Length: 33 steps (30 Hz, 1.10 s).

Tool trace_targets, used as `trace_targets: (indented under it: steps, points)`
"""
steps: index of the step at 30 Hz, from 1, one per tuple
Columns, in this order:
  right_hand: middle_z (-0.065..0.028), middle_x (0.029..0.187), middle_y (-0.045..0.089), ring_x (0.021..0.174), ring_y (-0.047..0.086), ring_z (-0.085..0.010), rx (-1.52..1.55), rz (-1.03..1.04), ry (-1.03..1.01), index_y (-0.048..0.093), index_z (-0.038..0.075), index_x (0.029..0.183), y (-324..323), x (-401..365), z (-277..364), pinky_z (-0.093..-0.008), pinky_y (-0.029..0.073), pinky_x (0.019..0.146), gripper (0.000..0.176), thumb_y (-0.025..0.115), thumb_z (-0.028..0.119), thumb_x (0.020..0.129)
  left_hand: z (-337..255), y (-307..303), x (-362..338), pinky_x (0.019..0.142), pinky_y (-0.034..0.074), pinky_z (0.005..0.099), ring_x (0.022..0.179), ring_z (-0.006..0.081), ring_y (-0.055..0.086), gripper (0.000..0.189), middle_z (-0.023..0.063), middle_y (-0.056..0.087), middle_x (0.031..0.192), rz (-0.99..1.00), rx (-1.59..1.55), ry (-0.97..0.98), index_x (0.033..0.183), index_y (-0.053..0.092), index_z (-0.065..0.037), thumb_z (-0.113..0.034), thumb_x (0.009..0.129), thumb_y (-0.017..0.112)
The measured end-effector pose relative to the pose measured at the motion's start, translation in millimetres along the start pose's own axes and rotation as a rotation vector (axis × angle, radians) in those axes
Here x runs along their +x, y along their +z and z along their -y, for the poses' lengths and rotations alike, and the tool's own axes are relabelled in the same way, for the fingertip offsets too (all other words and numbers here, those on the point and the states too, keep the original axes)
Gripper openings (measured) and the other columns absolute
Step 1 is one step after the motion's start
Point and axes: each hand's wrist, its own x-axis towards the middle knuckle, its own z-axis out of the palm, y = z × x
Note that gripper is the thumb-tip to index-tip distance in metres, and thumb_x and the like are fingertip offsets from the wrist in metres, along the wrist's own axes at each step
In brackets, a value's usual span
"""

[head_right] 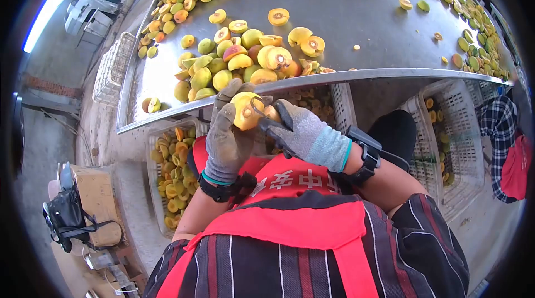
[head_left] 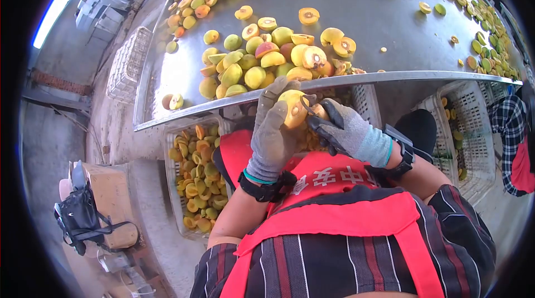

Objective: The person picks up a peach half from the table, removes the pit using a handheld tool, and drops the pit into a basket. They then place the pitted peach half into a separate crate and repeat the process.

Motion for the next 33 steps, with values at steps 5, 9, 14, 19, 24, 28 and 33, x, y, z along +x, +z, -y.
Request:
trace_targets:
  steps: [5, 9, 14, 19, 24, 28, 33]
  points:
    - [-0.0077, 0.066, 0.055, 0.046, 0.052, -0.0117, 0.060, -0.010, -0.040, 0.047, 0.002, 0.101, 4.1, 1.2, -3.7, -0.0264, 0.042, 0.041, 0.032, 0.056, 0.030, 0.089, -1.3, -3.1, 2.0, 0.099, 0.037, 0.0374, 0.116, 0.0227, 0.046, 0.043, 0.0132, 0.048, 0.125, 0.055, 0.045, 0.012, 0.128, 0.042, 0.000, -0.015, 0.087, 0.046]
    - [-0.0080, 0.067, 0.055, 0.045, 0.051, -0.0105, 0.181, 0.025, 0.029, 0.047, 0.002, 0.102, 8.3, 0.3, 2.5, -0.0259, 0.041, 0.040, 0.033, 0.055, 0.032, 0.090, 0.0, -6.5, 2.1, 0.098, 0.038, 0.0364, 0.116, 0.0223, 0.046, 0.041, 0.0132, 0.049, 0.125, 0.099, 0.105, 0.088, 0.127, 0.044, 0.000, -0.013, 0.088, 0.047]
    - [-0.0143, 0.075, 0.060, 0.065, 0.062, -0.0253, -0.553, -0.170, -0.497, 0.048, 0.002, 0.106, 16.4, 5.6, -17.6, -0.0344, 0.050, 0.061, 0.033, 0.060, 0.024, 0.085, -2.7, 11.5, -1.9, 0.088, 0.045, 0.0326, 0.105, 0.0197, 0.054, 0.031, 0.0117, 0.055, 0.115, -0.127, 0.094, 0.043, 0.118, 0.051, 0.000, -0.012, 0.090, 0.052]
    - [-0.0175, 0.080, 0.061, 0.075, 0.061, -0.0343, -0.107, 0.056, -0.025, 0.049, 0.003, 0.107, 23.5, 0.6, 19.7, -0.0396, 0.050, 0.070, 0.031, 0.059, 0.021, 0.083, 7.3, 16.1, 2.3, 0.082, 0.050, 0.0362, 0.093, 0.0216, 0.059, 0.028, 0.0117, 0.059, 0.106, -0.257, 0.189, 0.104, 0.115, 0.052, -0.001, -0.019, 0.094, 0.047]
    - [-0.0171, 0.087, 0.060, 0.075, 0.060, -0.0365, -0.522, -0.084, -0.530, 0.051, 0.005, 0.110, 27.0, 5.7, -4.5, -0.0394, 0.050, 0.070, 0.031, 0.055, 0.021, 0.083, 13.2, 22.8, 1.0, 0.077, 0.050, 0.0269, 0.090, 0.0156, 0.058, 0.025, 0.0088, 0.058, 0.104, -0.306, 0.259, 0.235, 0.113, 0.053, -0.002, -0.016, 0.092, 0.051]
    - [-0.0063, 0.069, 0.058, 0.051, 0.056, -0.0113, -0.776, -0.306, -0.824, 0.045, 0.005, 0.105, 26.9, 14.1, -17.4, -0.0251, 0.044, 0.042, 0.028, 0.056, 0.020, 0.085, 12.3, 25.3, -0.6, 0.079, 0.050, 0.0294, 0.093, 0.0182, 0.058, 0.027, 0.0091, 0.057, 0.105, -0.354, 0.168, 0.175, 0.116, 0.051, -0.002, -0.015, 0.093, 0.049]
    - [-0.0189, 0.087, 0.062, 0.079, 0.063, -0.0289, -0.234, 0.135, 0.056, 0.055, 0.005, 0.105, 15.0, -0.1, 23.3, -0.0401, 0.051, 0.069, 0.031, 0.055, 0.026, 0.083, -0.8, 5.4, 4.4, 0.080, 0.050, 0.0357, 0.092, 0.0248, 0.059, 0.028, 0.0111, 0.059, 0.102, -0.116, 0.092, -0.054, 0.115, 0.052, 0.001, -0.015, 0.092, 0.049]
